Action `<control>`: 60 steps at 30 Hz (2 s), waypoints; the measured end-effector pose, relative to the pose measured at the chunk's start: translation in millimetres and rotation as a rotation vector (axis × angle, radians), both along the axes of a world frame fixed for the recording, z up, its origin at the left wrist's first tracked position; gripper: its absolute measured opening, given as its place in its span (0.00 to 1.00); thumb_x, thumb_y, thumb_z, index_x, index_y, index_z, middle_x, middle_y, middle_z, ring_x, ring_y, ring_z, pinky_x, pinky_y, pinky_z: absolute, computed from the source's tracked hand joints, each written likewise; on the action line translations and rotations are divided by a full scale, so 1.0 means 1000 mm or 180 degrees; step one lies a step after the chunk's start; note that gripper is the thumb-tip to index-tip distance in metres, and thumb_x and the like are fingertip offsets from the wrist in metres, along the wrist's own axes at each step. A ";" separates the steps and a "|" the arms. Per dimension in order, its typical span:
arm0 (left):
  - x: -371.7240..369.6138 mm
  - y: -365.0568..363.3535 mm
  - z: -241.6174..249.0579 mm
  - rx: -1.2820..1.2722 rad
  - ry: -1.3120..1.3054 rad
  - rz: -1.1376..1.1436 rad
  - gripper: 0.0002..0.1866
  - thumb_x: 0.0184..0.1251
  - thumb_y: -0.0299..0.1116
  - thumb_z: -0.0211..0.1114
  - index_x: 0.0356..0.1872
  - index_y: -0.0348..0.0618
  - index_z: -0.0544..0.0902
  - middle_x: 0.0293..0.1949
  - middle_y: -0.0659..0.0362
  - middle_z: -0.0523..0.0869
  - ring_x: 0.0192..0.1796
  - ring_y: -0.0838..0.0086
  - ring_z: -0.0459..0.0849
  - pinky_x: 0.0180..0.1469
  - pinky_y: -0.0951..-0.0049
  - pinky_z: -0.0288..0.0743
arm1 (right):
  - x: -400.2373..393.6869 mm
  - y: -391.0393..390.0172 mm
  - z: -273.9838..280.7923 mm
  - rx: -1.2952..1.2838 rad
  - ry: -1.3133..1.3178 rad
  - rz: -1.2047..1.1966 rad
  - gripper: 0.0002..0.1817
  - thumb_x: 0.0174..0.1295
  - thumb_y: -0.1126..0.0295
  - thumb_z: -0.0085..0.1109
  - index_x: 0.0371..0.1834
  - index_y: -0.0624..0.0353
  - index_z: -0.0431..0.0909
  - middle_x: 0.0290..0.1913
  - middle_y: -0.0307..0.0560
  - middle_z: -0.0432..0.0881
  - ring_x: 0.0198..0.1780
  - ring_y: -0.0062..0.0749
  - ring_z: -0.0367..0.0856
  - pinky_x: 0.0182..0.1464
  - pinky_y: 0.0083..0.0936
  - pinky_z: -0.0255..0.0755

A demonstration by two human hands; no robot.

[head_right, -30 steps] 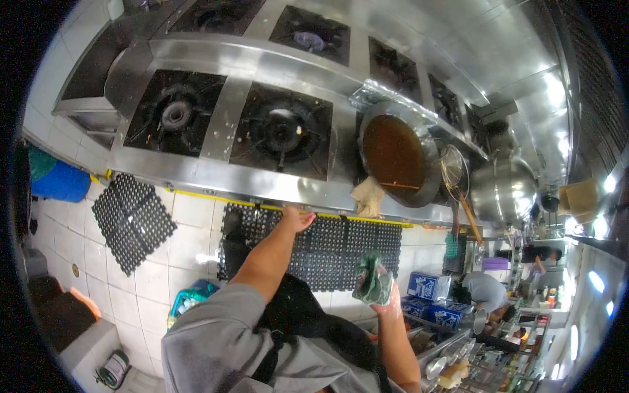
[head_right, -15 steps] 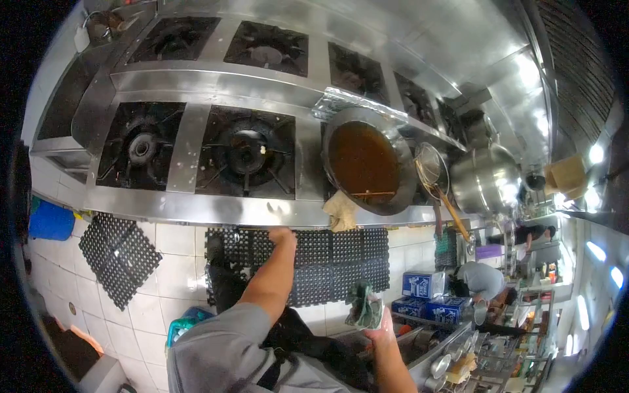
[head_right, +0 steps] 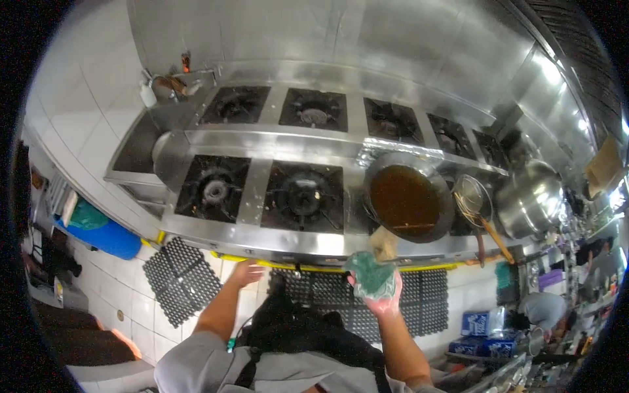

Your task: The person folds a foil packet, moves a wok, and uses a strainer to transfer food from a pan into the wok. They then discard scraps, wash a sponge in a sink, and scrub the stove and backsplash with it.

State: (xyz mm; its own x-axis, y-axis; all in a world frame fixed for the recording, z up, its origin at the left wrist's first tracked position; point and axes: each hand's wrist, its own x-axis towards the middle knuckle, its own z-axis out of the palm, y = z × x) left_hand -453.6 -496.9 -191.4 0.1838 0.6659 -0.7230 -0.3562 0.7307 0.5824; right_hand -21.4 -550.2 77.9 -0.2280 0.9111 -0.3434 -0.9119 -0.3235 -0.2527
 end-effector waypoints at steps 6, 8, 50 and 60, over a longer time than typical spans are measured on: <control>-0.206 -0.025 0.115 0.0330 0.0798 0.2466 0.23 0.74 0.45 0.53 0.61 0.41 0.72 0.45 0.48 0.86 0.32 0.62 0.85 0.31 0.68 0.78 | -0.070 0.096 0.027 0.0560 0.0372 0.0224 0.44 0.62 0.31 0.48 0.68 0.59 0.69 0.68 0.59 0.71 0.69 0.62 0.67 0.68 0.69 0.57; -0.240 -0.009 0.143 0.0548 0.1141 0.2875 0.20 0.73 0.44 0.56 0.56 0.40 0.75 0.38 0.54 0.86 0.26 0.69 0.82 0.27 0.75 0.74 | -0.091 0.142 0.030 0.0665 0.0432 0.0299 0.43 0.61 0.34 0.51 0.68 0.58 0.69 0.69 0.58 0.70 0.69 0.61 0.68 0.69 0.66 0.59; -0.361 0.375 0.220 0.0983 0.5119 -0.0117 0.15 0.80 0.33 0.48 0.33 0.33 0.73 0.17 0.43 0.71 0.17 0.53 0.66 0.22 0.60 0.58 | -0.472 0.980 -0.106 0.4572 -0.7357 0.0923 0.16 0.73 0.56 0.49 0.56 0.40 0.84 0.55 0.47 0.84 0.57 0.44 0.81 0.59 0.35 0.74; -0.363 0.368 0.230 0.1453 0.5360 -0.0272 0.09 0.76 0.28 0.54 0.36 0.34 0.76 0.17 0.44 0.76 0.18 0.50 0.75 0.21 0.59 0.63 | -0.492 1.019 -0.111 0.4791 -0.7646 0.1794 0.22 0.76 0.51 0.41 0.65 0.43 0.77 0.66 0.53 0.75 0.63 0.54 0.74 0.68 0.41 0.66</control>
